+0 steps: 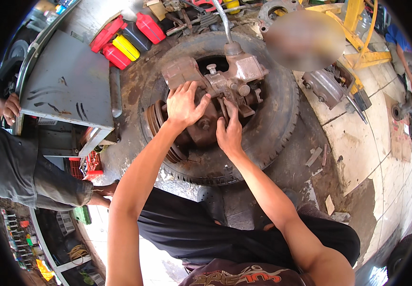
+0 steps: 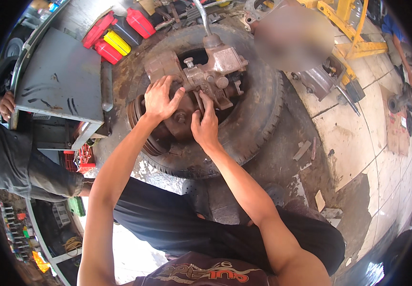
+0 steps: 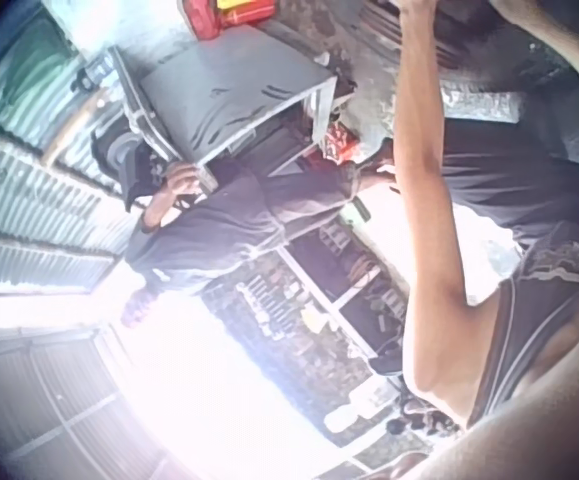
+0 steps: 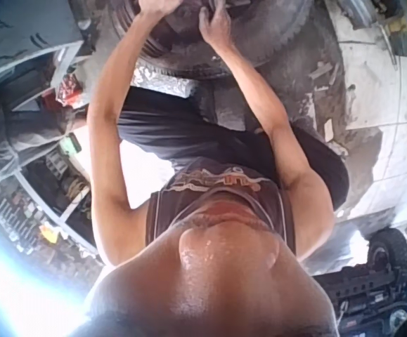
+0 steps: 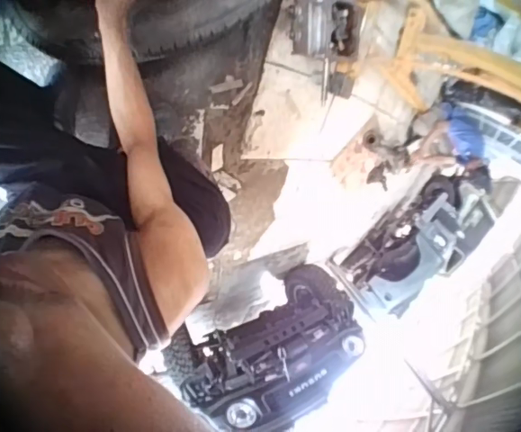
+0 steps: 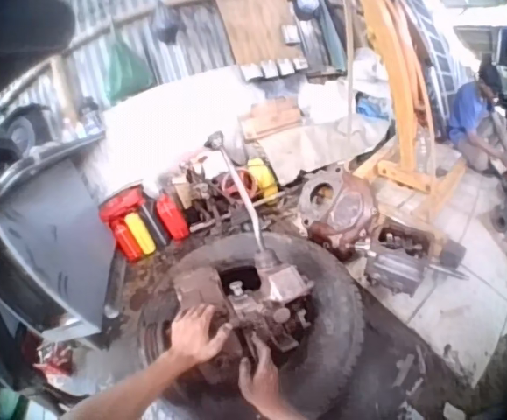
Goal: The person uses both hands to manipulate and assemble a mechanical component, likely a brake caliper, resting on a tire. They repeatedly adjust and press parts of the assembly together.
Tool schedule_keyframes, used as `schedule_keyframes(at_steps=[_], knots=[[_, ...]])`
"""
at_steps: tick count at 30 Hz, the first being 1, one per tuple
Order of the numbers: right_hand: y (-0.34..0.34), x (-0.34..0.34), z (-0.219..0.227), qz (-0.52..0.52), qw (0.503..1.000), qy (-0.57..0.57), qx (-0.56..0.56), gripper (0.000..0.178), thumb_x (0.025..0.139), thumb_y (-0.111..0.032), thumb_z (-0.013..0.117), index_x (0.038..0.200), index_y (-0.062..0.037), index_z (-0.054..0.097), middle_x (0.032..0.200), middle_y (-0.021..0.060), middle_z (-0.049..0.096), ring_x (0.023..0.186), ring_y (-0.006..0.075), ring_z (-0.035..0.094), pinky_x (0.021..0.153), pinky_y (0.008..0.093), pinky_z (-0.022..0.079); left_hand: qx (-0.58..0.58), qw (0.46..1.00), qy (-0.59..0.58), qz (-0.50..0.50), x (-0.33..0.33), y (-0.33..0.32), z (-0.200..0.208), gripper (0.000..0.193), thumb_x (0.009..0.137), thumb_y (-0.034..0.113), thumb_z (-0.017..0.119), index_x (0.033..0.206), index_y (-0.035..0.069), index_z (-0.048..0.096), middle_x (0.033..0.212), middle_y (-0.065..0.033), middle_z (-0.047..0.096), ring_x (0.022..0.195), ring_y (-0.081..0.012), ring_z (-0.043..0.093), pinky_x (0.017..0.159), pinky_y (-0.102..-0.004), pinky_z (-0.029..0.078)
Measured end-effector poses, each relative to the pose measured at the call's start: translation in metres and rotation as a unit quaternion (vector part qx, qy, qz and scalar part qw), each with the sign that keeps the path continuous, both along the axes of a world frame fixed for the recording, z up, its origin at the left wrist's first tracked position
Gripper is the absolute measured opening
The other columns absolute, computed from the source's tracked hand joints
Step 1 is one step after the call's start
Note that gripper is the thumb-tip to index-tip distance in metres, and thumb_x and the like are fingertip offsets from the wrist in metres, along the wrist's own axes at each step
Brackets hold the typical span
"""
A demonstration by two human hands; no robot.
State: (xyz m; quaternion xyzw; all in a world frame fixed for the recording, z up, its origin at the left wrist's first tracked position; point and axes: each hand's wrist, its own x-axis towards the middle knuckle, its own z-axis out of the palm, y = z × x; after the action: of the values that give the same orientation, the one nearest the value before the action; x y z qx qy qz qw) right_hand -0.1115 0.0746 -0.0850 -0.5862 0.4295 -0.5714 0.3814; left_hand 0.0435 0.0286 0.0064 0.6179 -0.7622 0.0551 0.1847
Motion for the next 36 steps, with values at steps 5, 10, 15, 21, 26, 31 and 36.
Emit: schedule_keyframes(at_steps=[5,10,15,21,26,31,36], knots=[[0.018,-0.008,-0.03,0.069,0.998,0.006,-0.003,0.078,0.105,-0.025,0.054,0.16,0.0055,0.008,0.163,0.0315,0.026,0.152,0.0441,0.028,0.123,0.0453,0.026,-0.017,1.0,-0.006,-0.004,-0.001,-0.001,-0.001,0.048,0.089,0.047,0.063,0.113,0.005,0.064,0.108,-0.0149,0.069,0.104,-0.0362,0.066,0.091,-0.0489,0.048],[-0.025,-0.005,-0.003,0.045,0.99,0.088,-0.103,0.092,0.103,-0.032,0.056,0.156,0.0152,-0.002,0.161,0.0358,0.025,0.151,0.0507,0.023,0.123,0.0497,0.026,-0.014,1.0,-0.009,-0.015,0.001,-0.001,-0.004,0.049,0.089,0.047,0.063,0.113,0.004,0.064,0.108,-0.0154,0.069,0.105,-0.0362,0.065,0.091,-0.049,0.047],[-0.005,-0.007,-0.017,0.046,0.987,0.133,-0.08,0.097,0.102,-0.037,0.058,0.157,0.0145,-0.004,0.163,0.0343,0.023,0.151,0.0489,0.026,0.122,0.0545,0.026,0.002,1.0,-0.001,-0.01,0.0,0.001,-0.002,0.045,0.091,0.045,0.061,0.119,0.01,0.064,0.112,-0.0149,0.069,0.11,-0.0376,0.064,0.096,-0.0487,0.047],[-0.04,0.006,0.012,0.003,0.987,0.14,-0.077,0.097,0.102,-0.043,0.057,0.157,0.0146,0.001,0.161,0.0365,0.024,0.149,0.0486,0.029,0.122,0.0545,0.026,-0.027,1.0,-0.009,-0.012,0.003,-0.005,-0.006,0.051,0.089,0.048,0.063,0.114,0.004,0.063,0.109,-0.0162,0.069,0.105,-0.0376,0.066,0.091,-0.0493,0.048],[-0.004,-0.006,-0.015,0.029,0.972,0.215,-0.089,0.096,0.102,-0.043,0.058,0.157,0.0143,0.005,0.161,0.0353,0.025,0.149,0.0474,0.03,0.121,0.0533,0.029,-0.025,0.999,-0.003,-0.024,0.002,-0.002,-0.003,0.049,0.089,0.047,0.063,0.114,0.004,0.063,0.108,-0.016,0.069,0.103,-0.0369,0.066,0.09,-0.049,0.048],[-0.039,0.006,0.012,-0.012,0.981,0.156,-0.115,0.094,0.101,-0.043,0.06,0.156,0.0157,0.011,0.159,0.0377,0.026,0.145,0.0499,0.036,0.12,0.0491,0.032,-0.027,0.999,-0.01,-0.017,0.003,-0.006,-0.006,0.052,0.09,0.047,0.063,0.115,0.002,0.063,0.109,-0.0173,0.069,0.104,-0.0374,0.066,0.089,-0.0494,0.049],[-0.007,-0.008,-0.005,0.033,0.978,0.189,-0.079,0.1,0.099,-0.042,0.063,0.156,0.0155,0.006,0.157,0.0411,0.026,0.143,0.0506,0.038,0.118,0.0487,0.036,0.004,1.0,0.001,-0.008,0.0,0.0,-0.005,0.041,0.094,0.044,0.058,0.118,0.011,0.064,0.115,-0.0144,0.069,0.112,-0.0366,0.064,0.098,-0.0487,0.046]])
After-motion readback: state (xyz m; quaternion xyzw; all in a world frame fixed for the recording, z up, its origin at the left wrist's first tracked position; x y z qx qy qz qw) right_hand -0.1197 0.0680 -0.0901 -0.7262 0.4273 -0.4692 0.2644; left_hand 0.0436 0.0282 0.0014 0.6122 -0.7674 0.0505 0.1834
